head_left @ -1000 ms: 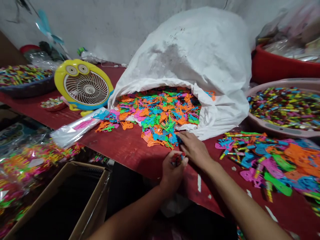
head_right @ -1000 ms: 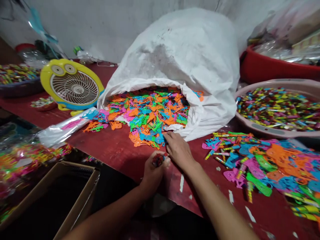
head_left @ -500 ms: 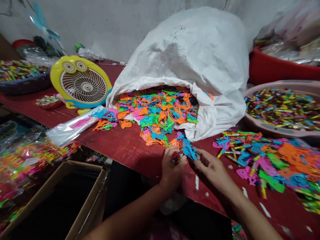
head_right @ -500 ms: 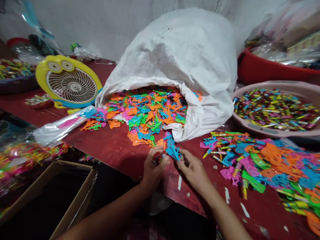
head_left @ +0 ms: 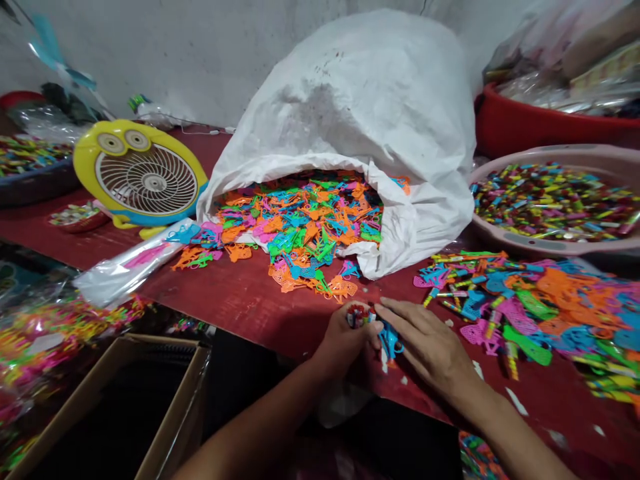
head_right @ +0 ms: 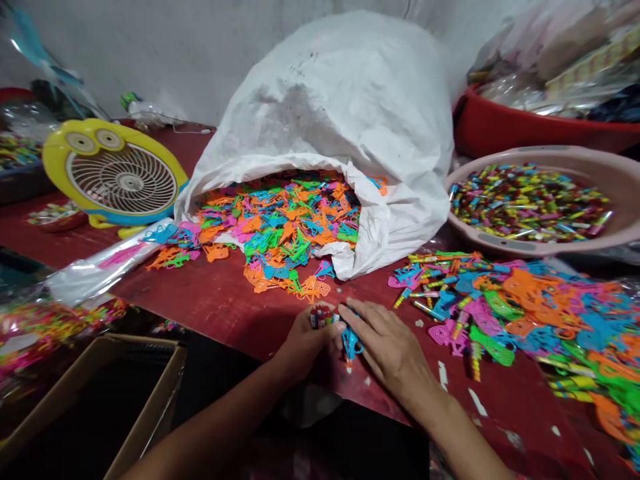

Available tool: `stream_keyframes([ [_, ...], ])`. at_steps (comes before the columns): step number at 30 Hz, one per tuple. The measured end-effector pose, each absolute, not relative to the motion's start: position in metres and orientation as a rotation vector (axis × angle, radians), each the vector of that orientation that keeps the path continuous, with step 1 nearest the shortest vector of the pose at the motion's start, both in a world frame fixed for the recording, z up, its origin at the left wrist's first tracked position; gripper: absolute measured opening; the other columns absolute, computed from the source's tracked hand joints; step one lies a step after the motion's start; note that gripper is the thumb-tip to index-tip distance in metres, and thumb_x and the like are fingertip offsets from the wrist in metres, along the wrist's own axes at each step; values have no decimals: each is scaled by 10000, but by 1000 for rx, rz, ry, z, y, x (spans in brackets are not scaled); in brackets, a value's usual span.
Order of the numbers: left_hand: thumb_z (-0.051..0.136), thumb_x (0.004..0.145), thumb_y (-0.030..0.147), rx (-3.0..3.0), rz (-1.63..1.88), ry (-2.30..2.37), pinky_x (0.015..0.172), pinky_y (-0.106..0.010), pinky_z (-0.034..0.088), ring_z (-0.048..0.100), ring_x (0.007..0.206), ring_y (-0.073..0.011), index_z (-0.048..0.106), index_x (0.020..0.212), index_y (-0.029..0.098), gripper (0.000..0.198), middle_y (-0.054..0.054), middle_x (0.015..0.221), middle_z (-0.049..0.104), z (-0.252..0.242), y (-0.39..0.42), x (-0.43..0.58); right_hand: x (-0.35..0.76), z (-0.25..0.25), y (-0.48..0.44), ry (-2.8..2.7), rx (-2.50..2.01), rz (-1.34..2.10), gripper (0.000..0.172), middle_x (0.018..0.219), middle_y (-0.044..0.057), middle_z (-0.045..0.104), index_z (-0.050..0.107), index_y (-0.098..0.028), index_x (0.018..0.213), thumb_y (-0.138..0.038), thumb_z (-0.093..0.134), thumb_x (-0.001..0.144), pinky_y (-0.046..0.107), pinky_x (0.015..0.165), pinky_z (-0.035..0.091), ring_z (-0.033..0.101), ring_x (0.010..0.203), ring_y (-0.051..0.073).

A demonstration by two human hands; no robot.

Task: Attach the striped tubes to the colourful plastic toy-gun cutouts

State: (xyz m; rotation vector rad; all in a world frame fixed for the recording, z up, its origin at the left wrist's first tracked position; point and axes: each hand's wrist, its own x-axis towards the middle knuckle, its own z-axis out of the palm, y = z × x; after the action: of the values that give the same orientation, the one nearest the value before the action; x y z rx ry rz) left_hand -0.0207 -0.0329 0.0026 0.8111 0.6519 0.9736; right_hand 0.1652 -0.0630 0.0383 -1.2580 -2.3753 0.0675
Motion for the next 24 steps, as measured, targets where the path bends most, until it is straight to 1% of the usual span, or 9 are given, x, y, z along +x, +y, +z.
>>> stream_keyframes([
  [1, 783, 702, 410, 809, 1005, 675, 504, -212, 399, 507, 468, -87, 580, 758, 143, 340, 28, 543, 579, 2, -34, -19, 166, 34, -64, -2336, -1262, 60, 422, 1289, 97, 644, 563, -269, 1365, -210, 494, 953, 412, 946, 508, 620, 1138, 242],
  [3, 785, 707, 388, 808, 1060, 736, 514, -201, 382, 490, 482, -71, 592, 783, 140, 323, 28, 574, 589, 1, -35, -17, 168, 27, -68, -2230, -1297, 143, 315, 1124, 79, 716, 646, -255, 1240, -233, 514, 955, 369, 871, 528, 673, 998, 226],
  [6, 772, 719, 378, 813, 1082, 787, 521, -205, 378, 490, 497, -74, 604, 836, 146, 309, 28, 600, 597, -2, -37, -14, 168, 23, -76, -1942, -1449, 420, 185, 904, 35, 723, 681, -235, 1054, -283, 533, 955, 286, 728, 523, 680, 816, 192],
  [8, 770, 712, 365, 835, 1088, 796, 536, -210, 387, 497, 524, -82, 605, 828, 154, 292, 34, 610, 581, -5, -38, -12, 163, 24, -82, -1719, -1534, 621, 165, 803, 11, 690, 656, -227, 999, -327, 530, 960, 263, 672, 504, 654, 740, 179],
  [10, 769, 698, 339, 861, 1114, 795, 561, -212, 390, 491, 556, -81, 604, 807, 158, 268, 40, 632, 563, -6, -39, -10, 156, 25, -86, -1587, -1537, 773, 174, 770, 5, 670, 631, -222, 964, -355, 519, 967, 260, 681, 495, 638, 736, 178],
  [12, 760, 693, 324, 875, 1136, 785, 576, -213, 384, 467, 566, -77, 597, 794, 162, 251, 45, 635, 546, -7, -40, -9, 149, 26, -89, -1550, -1526, 836, 186, 768, 9, 665, 613, -219, 920, -364, 509, 972, 261, 708, 488, 633, 751, 177],
  [15, 733, 700, 309, 880, 1127, 768, 588, -222, 382, 456, 570, -82, 583, 800, 167, 229, 44, 628, 538, -7, -40, -9, 144, 29, -91, -1586, -1536, 806, 209, 729, 8, 651, 593, -218, 862, -368, 499, 975, 255, 698, 476, 621, 718, 168],
  [20, 695, 703, 287, 941, 1092, 801, 574, -228, 357, 438, 571, -89, 565, 769, 172, 186, 36, 623, 524, -1, -41, -12, 147, 32, -91, -1699, -1535, 759, 221, 716, 7, 645, 583, -221, 849, -363, 477, 981, 252, 672, 469, 618, 696, 164],
  [24, 683, 705, 295, 970, 1070, 796, 562, -224, 349, 431, 550, -87, 558, 748, 177, 177, 44, 599, 512, 1, -40, -13, 149, 30, -93, -1725, -1549, 729, 229, 678, -3, 631, 576, -226, 854, -376, 462, 984, 248, 607, 467, 610, 629, 157],
])
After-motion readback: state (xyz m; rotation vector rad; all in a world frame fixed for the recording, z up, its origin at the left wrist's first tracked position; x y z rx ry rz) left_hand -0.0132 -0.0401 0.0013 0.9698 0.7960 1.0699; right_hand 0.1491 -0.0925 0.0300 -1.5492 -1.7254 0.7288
